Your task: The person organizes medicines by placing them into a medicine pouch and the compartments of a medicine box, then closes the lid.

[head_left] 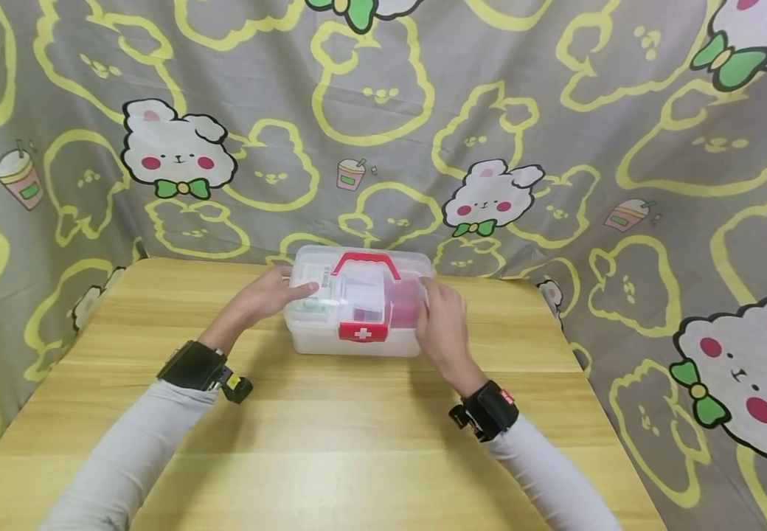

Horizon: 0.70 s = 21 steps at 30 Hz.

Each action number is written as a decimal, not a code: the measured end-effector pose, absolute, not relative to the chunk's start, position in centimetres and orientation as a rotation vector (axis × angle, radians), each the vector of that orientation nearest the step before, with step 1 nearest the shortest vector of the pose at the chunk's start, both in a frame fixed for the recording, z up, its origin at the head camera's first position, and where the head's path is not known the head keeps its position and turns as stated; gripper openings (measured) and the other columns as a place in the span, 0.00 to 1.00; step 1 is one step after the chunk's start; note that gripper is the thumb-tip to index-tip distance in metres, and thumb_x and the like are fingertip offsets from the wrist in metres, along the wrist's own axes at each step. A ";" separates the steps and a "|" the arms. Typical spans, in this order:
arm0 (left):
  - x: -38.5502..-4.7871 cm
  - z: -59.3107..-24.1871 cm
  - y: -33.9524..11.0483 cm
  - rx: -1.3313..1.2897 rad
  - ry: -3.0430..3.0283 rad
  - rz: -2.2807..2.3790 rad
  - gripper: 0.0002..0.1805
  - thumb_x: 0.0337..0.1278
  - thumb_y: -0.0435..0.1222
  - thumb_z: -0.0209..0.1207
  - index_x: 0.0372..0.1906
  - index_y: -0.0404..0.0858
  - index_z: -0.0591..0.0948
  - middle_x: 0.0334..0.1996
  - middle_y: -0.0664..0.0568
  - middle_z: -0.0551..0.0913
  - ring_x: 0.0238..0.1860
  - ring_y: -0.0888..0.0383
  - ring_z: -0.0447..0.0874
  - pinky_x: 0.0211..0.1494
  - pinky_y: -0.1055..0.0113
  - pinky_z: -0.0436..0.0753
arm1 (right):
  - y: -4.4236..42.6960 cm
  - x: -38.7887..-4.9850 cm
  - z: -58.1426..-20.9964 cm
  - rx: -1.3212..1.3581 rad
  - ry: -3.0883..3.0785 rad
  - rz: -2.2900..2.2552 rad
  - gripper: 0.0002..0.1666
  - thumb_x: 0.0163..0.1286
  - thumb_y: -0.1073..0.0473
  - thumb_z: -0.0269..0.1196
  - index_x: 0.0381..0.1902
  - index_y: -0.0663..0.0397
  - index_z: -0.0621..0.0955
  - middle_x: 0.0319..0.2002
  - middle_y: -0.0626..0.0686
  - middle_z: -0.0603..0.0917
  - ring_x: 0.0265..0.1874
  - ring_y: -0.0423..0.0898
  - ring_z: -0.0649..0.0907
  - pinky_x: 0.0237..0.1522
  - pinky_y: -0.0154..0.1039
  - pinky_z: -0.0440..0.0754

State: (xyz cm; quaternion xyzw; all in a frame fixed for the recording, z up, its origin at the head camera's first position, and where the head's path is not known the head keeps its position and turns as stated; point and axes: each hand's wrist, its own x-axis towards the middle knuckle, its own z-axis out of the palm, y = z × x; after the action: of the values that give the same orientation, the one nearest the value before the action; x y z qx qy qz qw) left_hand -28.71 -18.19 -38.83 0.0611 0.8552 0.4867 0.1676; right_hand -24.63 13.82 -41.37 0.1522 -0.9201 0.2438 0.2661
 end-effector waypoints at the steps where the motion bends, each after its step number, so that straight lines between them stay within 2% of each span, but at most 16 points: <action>1: -28.8 -38.8 -18.3 0.172 2.438 1.381 0.30 0.72 0.52 0.56 0.67 0.36 0.72 0.65 0.40 0.78 0.67 0.44 0.73 0.73 0.42 0.69 | 13.3 -24.5 -41.4 0.443 -2.480 0.622 0.23 0.72 0.63 0.61 0.62 0.65 0.76 0.52 0.67 0.83 0.55 0.65 0.80 0.62 0.60 0.71; 3: -28.8 -38.8 -18.3 0.175 2.437 1.378 0.31 0.72 0.52 0.56 0.68 0.36 0.72 0.65 0.40 0.77 0.68 0.43 0.73 0.73 0.42 0.69 | 12.3 -24.0 -41.4 0.480 -2.512 0.595 0.26 0.71 0.58 0.65 0.63 0.63 0.76 0.55 0.65 0.82 0.57 0.62 0.78 0.64 0.59 0.68; 5: -28.8 -38.8 -18.4 0.179 2.436 1.376 0.31 0.72 0.52 0.56 0.68 0.35 0.72 0.66 0.40 0.77 0.69 0.43 0.72 0.73 0.42 0.69 | 11.5 -23.5 -41.7 0.490 -2.577 0.570 0.38 0.65 0.46 0.71 0.65 0.62 0.74 0.59 0.62 0.78 0.60 0.60 0.74 0.66 0.59 0.65; 7: -28.8 -38.8 -18.4 0.180 2.440 1.372 0.31 0.72 0.52 0.57 0.68 0.35 0.72 0.67 0.40 0.76 0.70 0.43 0.71 0.73 0.42 0.69 | 10.9 -23.1 -42.1 0.496 -2.636 0.554 0.52 0.56 0.37 0.75 0.68 0.60 0.69 0.64 0.61 0.73 0.65 0.59 0.69 0.70 0.59 0.61; 10: -28.7 -38.8 -18.3 0.173 2.441 1.376 0.31 0.71 0.52 0.57 0.68 0.35 0.72 0.67 0.40 0.76 0.70 0.42 0.71 0.73 0.42 0.69 | 10.5 -22.8 -43.0 0.485 -2.675 0.503 0.66 0.46 0.30 0.77 0.72 0.59 0.63 0.69 0.61 0.66 0.70 0.59 0.62 0.74 0.60 0.56; 14: -28.7 -38.9 -18.4 0.153 2.439 1.370 0.32 0.71 0.53 0.57 0.68 0.35 0.71 0.66 0.40 0.76 0.70 0.42 0.71 0.73 0.41 0.68 | 10.5 -23.0 -44.4 0.475 -2.647 0.417 0.66 0.50 0.33 0.77 0.75 0.60 0.59 0.72 0.62 0.62 0.73 0.61 0.59 0.76 0.60 0.52; 21: -28.7 -38.7 -18.4 0.118 2.436 1.360 0.36 0.70 0.54 0.57 0.71 0.34 0.66 0.69 0.38 0.72 0.73 0.40 0.67 0.75 0.39 0.65 | 11.1 -23.6 -46.2 0.513 -2.543 0.332 0.64 0.54 0.34 0.75 0.76 0.60 0.59 0.71 0.63 0.63 0.73 0.62 0.59 0.77 0.59 0.53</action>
State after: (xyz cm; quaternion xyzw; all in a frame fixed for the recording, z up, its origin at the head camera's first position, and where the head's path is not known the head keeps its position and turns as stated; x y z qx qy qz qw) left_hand -28.67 -18.44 -38.75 0.0415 0.8592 0.4795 0.1737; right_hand -23.65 11.11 -46.16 0.1895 -0.9388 0.1227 0.2603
